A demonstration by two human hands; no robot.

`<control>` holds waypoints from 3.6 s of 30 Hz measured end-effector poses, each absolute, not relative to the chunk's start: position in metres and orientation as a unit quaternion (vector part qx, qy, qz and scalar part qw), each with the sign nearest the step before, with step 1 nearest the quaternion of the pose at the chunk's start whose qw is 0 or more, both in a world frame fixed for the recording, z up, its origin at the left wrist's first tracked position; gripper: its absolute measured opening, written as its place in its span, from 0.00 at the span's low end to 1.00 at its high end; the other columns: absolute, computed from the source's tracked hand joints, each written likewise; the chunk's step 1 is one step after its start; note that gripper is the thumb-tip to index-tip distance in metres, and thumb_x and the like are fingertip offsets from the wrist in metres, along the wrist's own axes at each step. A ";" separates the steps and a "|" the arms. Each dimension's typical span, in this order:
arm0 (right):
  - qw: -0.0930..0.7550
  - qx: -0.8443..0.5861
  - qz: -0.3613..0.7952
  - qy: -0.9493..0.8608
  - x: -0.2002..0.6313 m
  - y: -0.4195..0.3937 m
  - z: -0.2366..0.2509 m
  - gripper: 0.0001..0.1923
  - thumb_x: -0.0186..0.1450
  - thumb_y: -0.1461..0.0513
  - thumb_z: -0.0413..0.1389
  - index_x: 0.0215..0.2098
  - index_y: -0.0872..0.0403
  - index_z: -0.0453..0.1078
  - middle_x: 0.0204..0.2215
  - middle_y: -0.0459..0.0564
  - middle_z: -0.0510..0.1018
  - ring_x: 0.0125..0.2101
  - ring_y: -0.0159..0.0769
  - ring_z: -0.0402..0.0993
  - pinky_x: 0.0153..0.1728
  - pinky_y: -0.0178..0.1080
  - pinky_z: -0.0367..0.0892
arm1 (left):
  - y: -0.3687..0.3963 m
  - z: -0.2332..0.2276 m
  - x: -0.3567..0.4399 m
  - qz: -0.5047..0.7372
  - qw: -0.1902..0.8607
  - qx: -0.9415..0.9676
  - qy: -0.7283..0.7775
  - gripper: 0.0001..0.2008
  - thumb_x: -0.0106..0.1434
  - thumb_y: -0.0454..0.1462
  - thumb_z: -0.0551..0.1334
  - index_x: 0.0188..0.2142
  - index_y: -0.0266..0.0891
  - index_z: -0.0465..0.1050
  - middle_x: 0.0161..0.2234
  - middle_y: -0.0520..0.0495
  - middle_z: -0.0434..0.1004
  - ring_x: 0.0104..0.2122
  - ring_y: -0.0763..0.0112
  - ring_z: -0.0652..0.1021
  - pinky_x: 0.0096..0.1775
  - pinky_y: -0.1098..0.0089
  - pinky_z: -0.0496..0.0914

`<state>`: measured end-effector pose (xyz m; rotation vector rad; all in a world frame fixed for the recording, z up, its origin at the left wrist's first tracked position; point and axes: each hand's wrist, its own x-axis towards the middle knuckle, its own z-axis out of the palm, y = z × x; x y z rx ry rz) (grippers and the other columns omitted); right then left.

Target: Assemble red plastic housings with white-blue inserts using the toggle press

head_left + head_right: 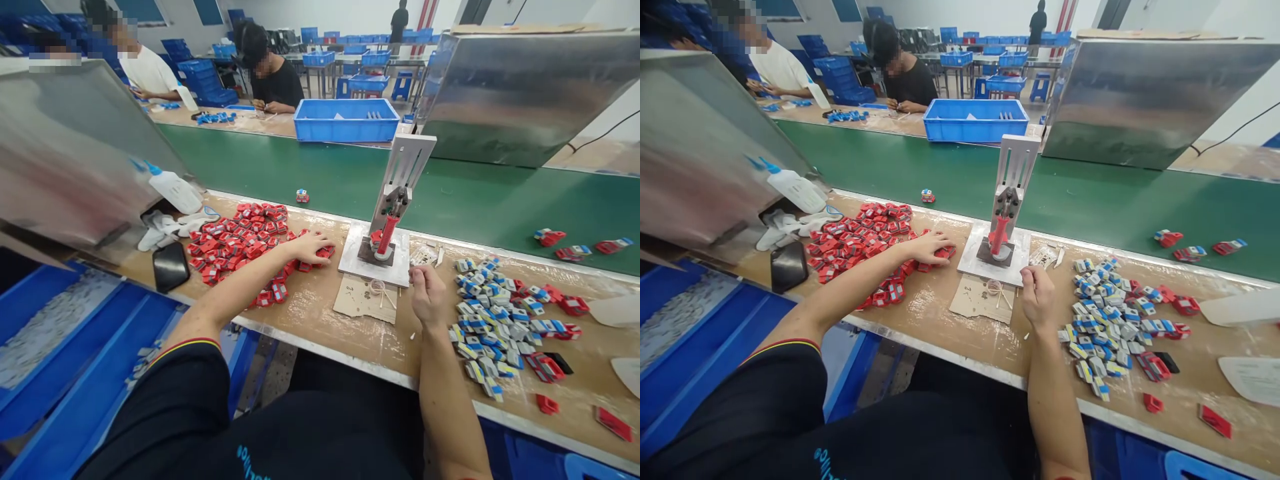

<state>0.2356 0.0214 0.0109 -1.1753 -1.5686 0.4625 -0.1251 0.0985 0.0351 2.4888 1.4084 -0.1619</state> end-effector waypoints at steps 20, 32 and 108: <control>0.386 -0.450 0.220 -0.774 0.235 0.019 0.021 0.14 0.71 0.49 0.57 0.38 0.50 0.73 0.33 0.51 0.80 0.32 0.41 0.75 0.35 0.44 0.72 | 0.033 0.029 -0.081 0.491 0.173 0.687 0.507 0.20 0.58 0.39 0.69 0.50 0.40 0.79 0.45 0.43 0.79 0.44 0.61 0.82 0.52 0.56 0.77; 0.369 -0.391 0.228 -0.812 0.233 0.024 0.011 0.08 0.70 0.60 0.61 0.33 0.51 0.78 0.29 0.48 0.83 0.27 0.34 0.75 0.32 0.38 0.71 | 0.060 -0.011 -0.019 0.596 0.462 0.543 0.370 0.31 0.49 0.49 0.81 0.49 0.37 0.80 0.42 0.40 0.87 0.41 0.59 0.87 0.46 0.59 0.83; 0.643 -0.421 0.332 -0.547 0.179 -0.002 0.030 0.15 0.67 0.52 0.68 0.32 0.48 0.68 0.24 0.44 0.75 0.25 0.35 0.73 0.28 0.42 0.69 | 0.005 0.003 -0.008 0.560 0.371 0.651 0.353 0.17 0.59 0.40 0.78 0.47 0.41 0.83 0.38 0.45 0.87 0.35 0.68 0.86 0.37 0.70 0.80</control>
